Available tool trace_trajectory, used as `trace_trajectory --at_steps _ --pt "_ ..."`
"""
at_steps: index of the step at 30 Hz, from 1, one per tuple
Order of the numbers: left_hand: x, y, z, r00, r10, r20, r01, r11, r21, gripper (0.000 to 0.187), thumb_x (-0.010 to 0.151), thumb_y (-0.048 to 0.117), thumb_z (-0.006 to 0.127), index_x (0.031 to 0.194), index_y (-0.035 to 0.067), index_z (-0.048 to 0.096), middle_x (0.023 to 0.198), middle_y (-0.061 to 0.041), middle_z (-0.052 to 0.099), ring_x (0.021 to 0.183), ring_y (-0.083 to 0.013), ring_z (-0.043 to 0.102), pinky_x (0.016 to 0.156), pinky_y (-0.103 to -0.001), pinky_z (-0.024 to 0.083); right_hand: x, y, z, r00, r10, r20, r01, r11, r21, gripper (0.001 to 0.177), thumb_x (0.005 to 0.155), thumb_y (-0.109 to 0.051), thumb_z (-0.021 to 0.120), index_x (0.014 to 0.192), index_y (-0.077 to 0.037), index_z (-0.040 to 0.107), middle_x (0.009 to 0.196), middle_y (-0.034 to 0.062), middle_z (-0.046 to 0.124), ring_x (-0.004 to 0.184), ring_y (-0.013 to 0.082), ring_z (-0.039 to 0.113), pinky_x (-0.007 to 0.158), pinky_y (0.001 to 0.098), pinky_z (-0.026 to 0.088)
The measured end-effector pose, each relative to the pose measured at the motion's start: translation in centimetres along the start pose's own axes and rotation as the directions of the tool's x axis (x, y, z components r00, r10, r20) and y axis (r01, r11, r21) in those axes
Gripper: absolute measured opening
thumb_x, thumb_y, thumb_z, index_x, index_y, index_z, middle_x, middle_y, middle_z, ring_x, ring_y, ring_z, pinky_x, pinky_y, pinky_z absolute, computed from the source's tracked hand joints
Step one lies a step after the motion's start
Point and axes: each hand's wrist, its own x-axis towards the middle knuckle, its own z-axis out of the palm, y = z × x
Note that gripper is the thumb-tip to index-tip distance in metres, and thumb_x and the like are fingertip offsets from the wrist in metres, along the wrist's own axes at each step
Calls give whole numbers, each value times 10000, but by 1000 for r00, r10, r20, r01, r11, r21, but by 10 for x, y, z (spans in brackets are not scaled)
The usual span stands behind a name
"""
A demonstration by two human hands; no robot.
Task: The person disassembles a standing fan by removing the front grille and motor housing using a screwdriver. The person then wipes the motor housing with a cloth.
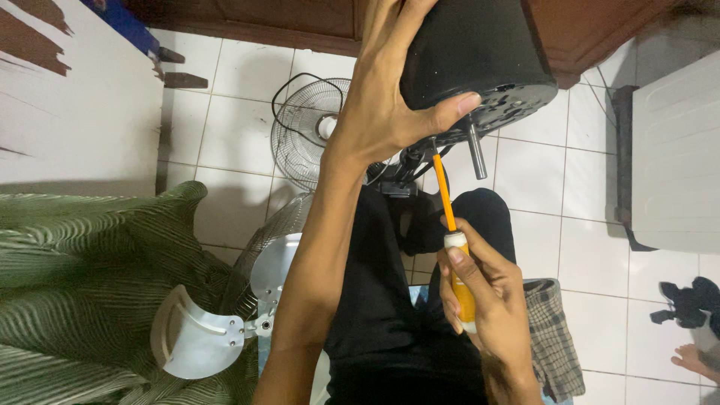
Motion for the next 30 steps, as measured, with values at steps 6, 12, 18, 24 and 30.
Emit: trace_trajectory --at_steps 6,12,18,24,30 --pt "-2 -1 0 1000 2 -3 -2 1000 -2 936 846 576 855 1522 83 435 1519 -146 447 1479 -320 441 1233 -443 377 0 -4 5 999 -17 -43 10 987 -159 530 984 -175 578 1479 13 537 709 73 565 421 69 472 293 218 400" --pt "-3 -11 5 1000 20 -10 -20 1000 22 966 858 600 873 1557 111 418 1561 -134 427 1475 -309 415 1260 -447 368 0 -9 13 995 -34 -95 -2 934 -357 505 971 -199 575 1430 12 581 535 41 520 353 71 441 279 232 384" --pt "-6 -13 5 1000 -7 3 7 1000 26 967 853 605 873 1557 114 427 1559 -132 433 1464 -304 425 1253 -443 385 -2 -16 18 996 -37 -79 2 918 -397 490 977 -202 553 1424 -2 576 494 2 488 352 59 437 310 231 386" --pt "-3 -8 3 1000 13 -5 -13 1000 16 956 860 581 882 1556 115 420 1565 -132 425 1474 -308 417 1258 -443 377 -4 -21 24 994 -6 -111 -43 901 -431 472 975 -216 563 1406 -25 601 479 7 477 354 61 418 326 230 356" --pt "-2 -2 2 1000 -8 3 8 1000 -27 935 851 551 867 1539 101 420 1545 -145 437 1498 -320 439 1244 -453 386 -5 -18 18 993 7 -120 -60 895 -442 490 964 -212 561 1419 -31 584 477 0 481 350 67 427 325 235 368"
